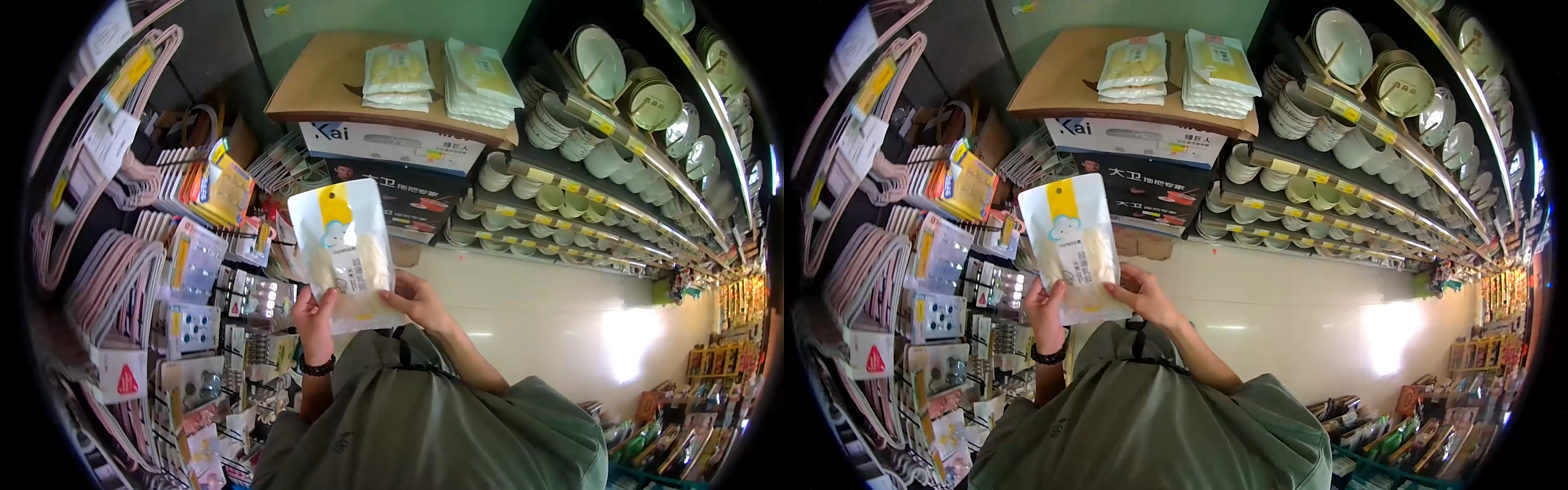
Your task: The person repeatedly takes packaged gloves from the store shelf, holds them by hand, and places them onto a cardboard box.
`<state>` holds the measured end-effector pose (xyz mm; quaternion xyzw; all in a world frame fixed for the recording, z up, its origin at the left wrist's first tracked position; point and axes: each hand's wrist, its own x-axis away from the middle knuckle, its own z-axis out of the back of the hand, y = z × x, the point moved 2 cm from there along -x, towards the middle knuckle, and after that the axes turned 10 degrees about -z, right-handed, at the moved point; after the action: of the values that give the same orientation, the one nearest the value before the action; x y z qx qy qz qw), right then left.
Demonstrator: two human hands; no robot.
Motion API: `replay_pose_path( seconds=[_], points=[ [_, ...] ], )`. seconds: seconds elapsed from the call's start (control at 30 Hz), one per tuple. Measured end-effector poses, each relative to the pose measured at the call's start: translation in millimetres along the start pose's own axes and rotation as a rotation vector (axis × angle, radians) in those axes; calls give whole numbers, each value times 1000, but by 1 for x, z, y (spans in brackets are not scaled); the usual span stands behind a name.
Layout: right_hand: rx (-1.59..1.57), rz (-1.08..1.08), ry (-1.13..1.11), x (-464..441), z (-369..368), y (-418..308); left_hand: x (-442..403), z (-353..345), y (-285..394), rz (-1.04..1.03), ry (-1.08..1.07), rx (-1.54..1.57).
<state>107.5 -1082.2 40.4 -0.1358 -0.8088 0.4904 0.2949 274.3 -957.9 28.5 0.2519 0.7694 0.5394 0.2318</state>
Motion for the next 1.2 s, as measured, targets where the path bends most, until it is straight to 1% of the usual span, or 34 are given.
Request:
replay_pose_path(
  seconds=[0.07, 0.2, 0.3, 0.4, 0.43, 0.47, 0.53, 0.6, 0.67, 0.7, 0.8, 0.83, 0.97, 1.0, 1.07, 1.1, 1.17, 1.2],
  points=[
    [37, -25, -14, -9, 9, -6, -20, -5, -3, -4, 34, -15],
    [-22, -49, -68, -39, 28, -5, -57, -19, -3, 8, -38, -135],
    [-62, 43, -43, -69, 36, -21, -82, -45, 13, -4, -1, -94],
    [-78, 83, -78, -110, 40, -48, -119, -54, 19, -69, -45, -17],
    [-64, 97, -113, -124, 41, -59, -133, -56, 21, -70, -36, -34],
    [-93, 127, -136, -140, 42, -70, -152, -63, 27, -113, -38, -59],
    [-157, 183, -182, -174, 39, -90, -190, -77, 36, -149, 46, -102],
    [-268, 171, -221, -207, 38, -114, -234, -88, 44, -207, 18, -162],
    [-351, 184, -233, -239, 38, -136, -278, -93, 43, -212, 59, -172],
    [-278, 219, -222, -254, 41, -144, -300, -97, 44, -212, 38, -185],
    [-382, 152, -202, -283, 38, -161, -360, -103, 43, -184, -29, -233],
    [-338, 111, -233, -292, 39, -161, -379, -103, 42, -160, -56, -259],
    [-353, 99, -490, -310, 47, -148, -431, -106, 34, -101, -134, -391],
    [-323, 74, -522, -310, 54, -147, -439, -104, 31, -87, -148, -434],
    [-264, 29, -584, -306, 66, -148, -449, -98, 21, -122, -118, -491],
    [-248, 36, -591, -303, 70, -157, -454, -95, 16, -130, -105, -533],
    [-136, 88, -683, -307, 79, -150, -460, -99, 14, -154, -90, -639],
    [-77, 115, -729, -308, 80, -152, -460, -106, 21, -237, -95, -851]
  ],
)
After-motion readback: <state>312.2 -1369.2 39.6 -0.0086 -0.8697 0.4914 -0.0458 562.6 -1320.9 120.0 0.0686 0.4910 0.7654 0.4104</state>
